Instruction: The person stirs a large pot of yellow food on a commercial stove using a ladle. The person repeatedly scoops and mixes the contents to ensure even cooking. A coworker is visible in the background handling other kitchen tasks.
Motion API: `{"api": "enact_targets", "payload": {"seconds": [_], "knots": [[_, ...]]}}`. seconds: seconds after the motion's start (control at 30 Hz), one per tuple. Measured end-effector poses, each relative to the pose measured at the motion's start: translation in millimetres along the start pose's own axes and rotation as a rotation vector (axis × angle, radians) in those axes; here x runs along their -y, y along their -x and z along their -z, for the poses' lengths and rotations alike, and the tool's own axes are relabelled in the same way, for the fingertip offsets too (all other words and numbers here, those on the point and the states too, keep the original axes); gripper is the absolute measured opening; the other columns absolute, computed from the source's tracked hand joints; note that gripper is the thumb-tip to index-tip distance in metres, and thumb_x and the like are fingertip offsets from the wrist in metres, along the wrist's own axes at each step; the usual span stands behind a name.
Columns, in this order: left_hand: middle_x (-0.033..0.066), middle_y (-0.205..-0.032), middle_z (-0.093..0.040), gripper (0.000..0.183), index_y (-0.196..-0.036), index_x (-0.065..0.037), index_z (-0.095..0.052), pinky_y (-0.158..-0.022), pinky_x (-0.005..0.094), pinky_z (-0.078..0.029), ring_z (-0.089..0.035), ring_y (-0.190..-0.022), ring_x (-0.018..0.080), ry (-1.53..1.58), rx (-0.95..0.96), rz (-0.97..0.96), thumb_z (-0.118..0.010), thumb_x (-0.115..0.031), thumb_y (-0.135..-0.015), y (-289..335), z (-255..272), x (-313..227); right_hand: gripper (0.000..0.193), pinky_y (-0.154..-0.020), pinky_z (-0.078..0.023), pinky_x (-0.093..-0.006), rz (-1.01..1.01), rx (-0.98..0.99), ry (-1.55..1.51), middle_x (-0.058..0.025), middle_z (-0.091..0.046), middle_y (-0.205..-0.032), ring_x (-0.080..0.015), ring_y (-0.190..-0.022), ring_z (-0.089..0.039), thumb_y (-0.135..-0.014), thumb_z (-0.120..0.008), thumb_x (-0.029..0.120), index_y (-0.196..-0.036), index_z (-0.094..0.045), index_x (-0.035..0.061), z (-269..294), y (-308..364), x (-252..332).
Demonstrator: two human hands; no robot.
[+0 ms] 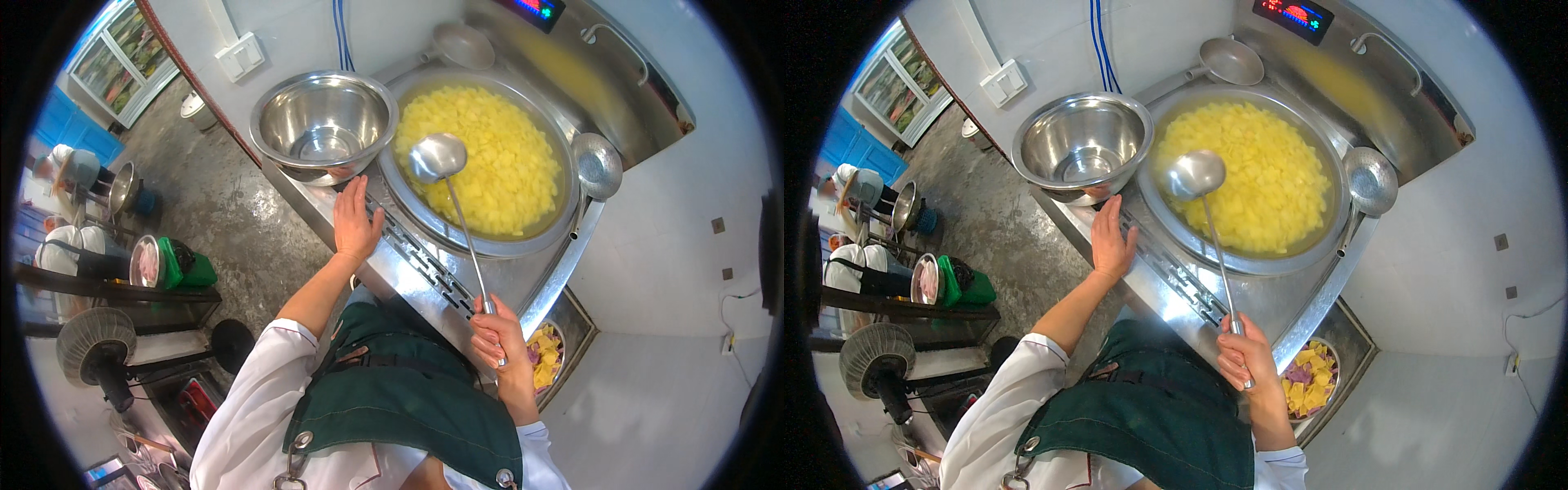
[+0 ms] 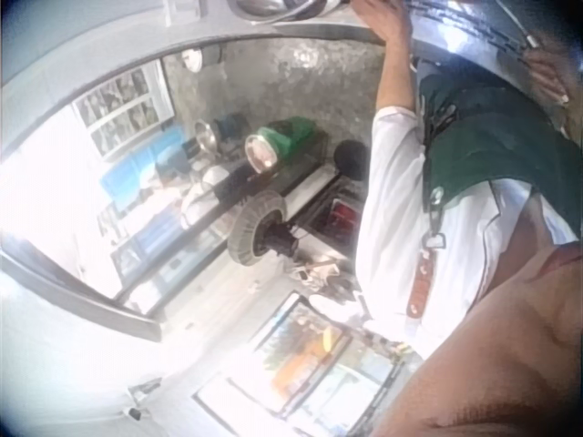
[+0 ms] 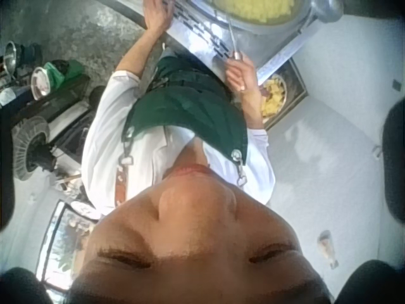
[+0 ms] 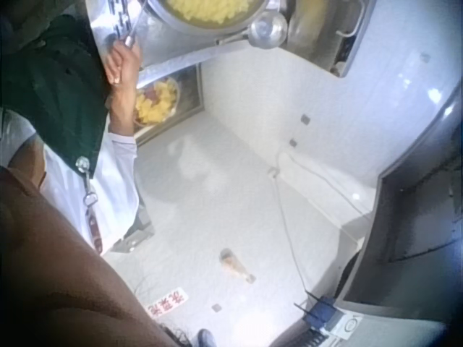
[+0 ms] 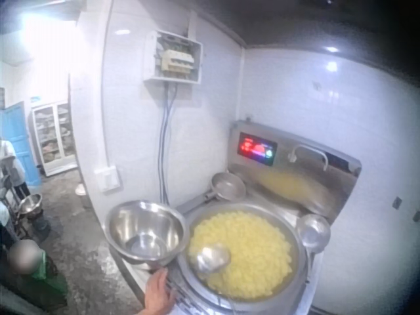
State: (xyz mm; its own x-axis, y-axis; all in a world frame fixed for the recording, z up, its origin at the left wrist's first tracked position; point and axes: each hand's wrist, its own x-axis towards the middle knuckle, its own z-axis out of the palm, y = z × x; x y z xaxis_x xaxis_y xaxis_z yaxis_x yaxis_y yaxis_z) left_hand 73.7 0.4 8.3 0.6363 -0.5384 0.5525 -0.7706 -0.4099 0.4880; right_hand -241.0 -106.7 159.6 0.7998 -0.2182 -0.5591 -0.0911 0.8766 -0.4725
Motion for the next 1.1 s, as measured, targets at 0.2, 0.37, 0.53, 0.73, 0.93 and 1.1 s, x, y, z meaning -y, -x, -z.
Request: {"api": "enact_targets", "payload": {"seconds": [0.2,0.37,0.53,0.73,0.93,1.1], "knots": [[0.0212,-0.15,-0.047,0.077,-0.154,-0.005,-0.036,-0.115,0.0506,-0.036,-0.045,-0.137,0.0412,-0.002,-0.013,-0.012,-0.071,-0.012,-0.086,-1,1,-1,0.014,-0.026,-0.026,-0.0269,-0.071,0.06,-0.103,0.0012,-0.038,-0.056,-0.0093,-0.031,-0.031,-0.099,-0.05,-0.001,-0.109,-0.053,0.0084,11,-16,-2],[0.021,-0.15,-0.047,0.077,-0.154,-0.005,-0.036,-0.116,0.0502,-0.036,-0.045,-0.137,0.0406,0.007,-0.01,-0.019,-0.071,-0.012,-0.086,-1,1,-1,0.015,-0.026,-0.027,-0.0264,-0.119,0.158,-0.258,0.0023,-0.039,-0.057,-0.0086,-0.031,-0.031,-0.101,-0.046,0.0,-0.11,-0.056,0.0068,25,-27,-2],[0.0208,-0.149,-0.047,0.076,-0.154,-0.004,-0.036,-0.116,0.0498,-0.035,-0.045,-0.137,0.0402,-0.011,0.004,-0.003,-0.07,-0.013,-0.087,-1,2,-2,0.016,-0.027,-0.031,-0.0262,-0.142,0.151,-0.411,0.0023,-0.04,-0.057,-0.0086,-0.032,-0.035,-0.104,-0.04,0.003,-0.113,-0.053,0.0028,29,-32,-4],[0.0212,-0.149,-0.047,0.075,-0.153,-0.004,-0.037,-0.116,0.0497,-0.035,-0.045,-0.137,0.0404,-0.001,0.004,0.001,-0.071,-0.013,-0.087,0,1,-1,0.019,-0.029,-0.03,-0.027,-0.165,0.145,-0.397,0.0031,-0.039,-0.057,-0.0089,-0.033,-0.033,-0.104,-0.042,0.003,-0.11,-0.06,0.0063,30,-36,-5],[0.0198,-0.153,-0.043,0.078,-0.155,-0.006,-0.035,-0.121,0.0542,-0.029,-0.042,-0.141,0.0395,0.019,0.043,0.036,-0.071,-0.019,-0.087,-1,-1,2,0.021,-0.029,-0.03,-0.027,-0.174,0.182,-0.442,0.0033,-0.04,-0.057,-0.0091,-0.033,-0.032,-0.104,-0.043,0.004,-0.111,-0.063,0.0054,31,-42,-5],[0.0197,-0.152,-0.044,0.078,-0.154,-0.006,-0.035,-0.121,0.054,-0.028,-0.041,-0.141,0.0379,0.015,0.031,0.038,-0.071,-0.021,-0.087,1,-2,1,0.021,-0.029,-0.03,-0.0269,-0.164,0.124,-0.405,0.0032,-0.04,-0.056,-0.0093,-0.033,-0.032,-0.104,-0.044,0.004,-0.109,-0.065,0.006,30,-46,-2]]}}
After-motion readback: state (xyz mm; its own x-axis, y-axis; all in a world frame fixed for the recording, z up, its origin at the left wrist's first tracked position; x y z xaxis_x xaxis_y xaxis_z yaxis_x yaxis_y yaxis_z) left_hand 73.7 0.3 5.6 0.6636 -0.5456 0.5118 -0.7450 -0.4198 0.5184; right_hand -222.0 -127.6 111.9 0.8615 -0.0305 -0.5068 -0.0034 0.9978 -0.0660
